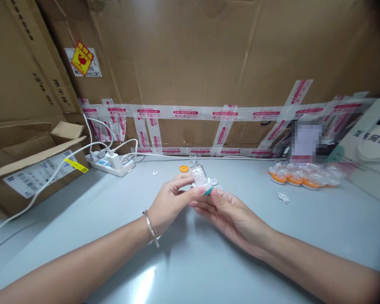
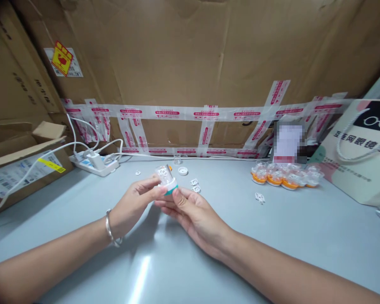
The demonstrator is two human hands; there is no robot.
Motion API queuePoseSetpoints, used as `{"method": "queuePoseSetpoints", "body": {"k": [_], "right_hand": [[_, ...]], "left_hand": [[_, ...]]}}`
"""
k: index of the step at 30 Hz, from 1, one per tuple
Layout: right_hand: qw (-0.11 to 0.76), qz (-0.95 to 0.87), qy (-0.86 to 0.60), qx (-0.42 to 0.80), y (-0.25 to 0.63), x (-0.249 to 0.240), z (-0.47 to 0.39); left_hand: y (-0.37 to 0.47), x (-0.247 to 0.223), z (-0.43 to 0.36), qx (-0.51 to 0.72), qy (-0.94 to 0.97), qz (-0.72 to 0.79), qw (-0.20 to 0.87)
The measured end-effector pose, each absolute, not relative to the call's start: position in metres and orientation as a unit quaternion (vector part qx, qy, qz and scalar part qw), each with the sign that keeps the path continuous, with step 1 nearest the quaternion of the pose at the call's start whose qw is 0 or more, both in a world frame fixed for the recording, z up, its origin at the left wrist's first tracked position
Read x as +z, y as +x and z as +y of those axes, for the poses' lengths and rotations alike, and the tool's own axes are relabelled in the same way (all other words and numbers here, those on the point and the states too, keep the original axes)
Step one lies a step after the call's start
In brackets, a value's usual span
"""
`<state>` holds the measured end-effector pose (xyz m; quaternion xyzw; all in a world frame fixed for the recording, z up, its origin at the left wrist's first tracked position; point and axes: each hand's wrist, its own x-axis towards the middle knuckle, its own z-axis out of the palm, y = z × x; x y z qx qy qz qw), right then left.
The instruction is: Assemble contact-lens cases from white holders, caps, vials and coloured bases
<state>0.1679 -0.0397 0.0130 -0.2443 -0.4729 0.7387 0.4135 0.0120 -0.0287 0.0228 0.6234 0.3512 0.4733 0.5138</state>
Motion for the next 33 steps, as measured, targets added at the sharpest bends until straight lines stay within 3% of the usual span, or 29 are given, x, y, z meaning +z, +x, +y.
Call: {"method": "queuePoseSetpoints", "body": {"k": [11,26,33], "right_hand": [[0.451,-0.430,-0.240,0.745,0.163,0.009,-0.046],[0.457,-0.422,-0.215,0.753,0.164,0.012,-0.050],[0.448,-0.377,-0.214,0.782,0.166,0.012,-0.046]], "left_hand": [[0.019,0.021,-0.036,0.496,0.626,0.379,0.467],[0.017,0.020,-0.037,0.478,0.593,0.358,0.541],[0.014,0.022,-0.033,0.461,0.645,0.373,0.482]]}}
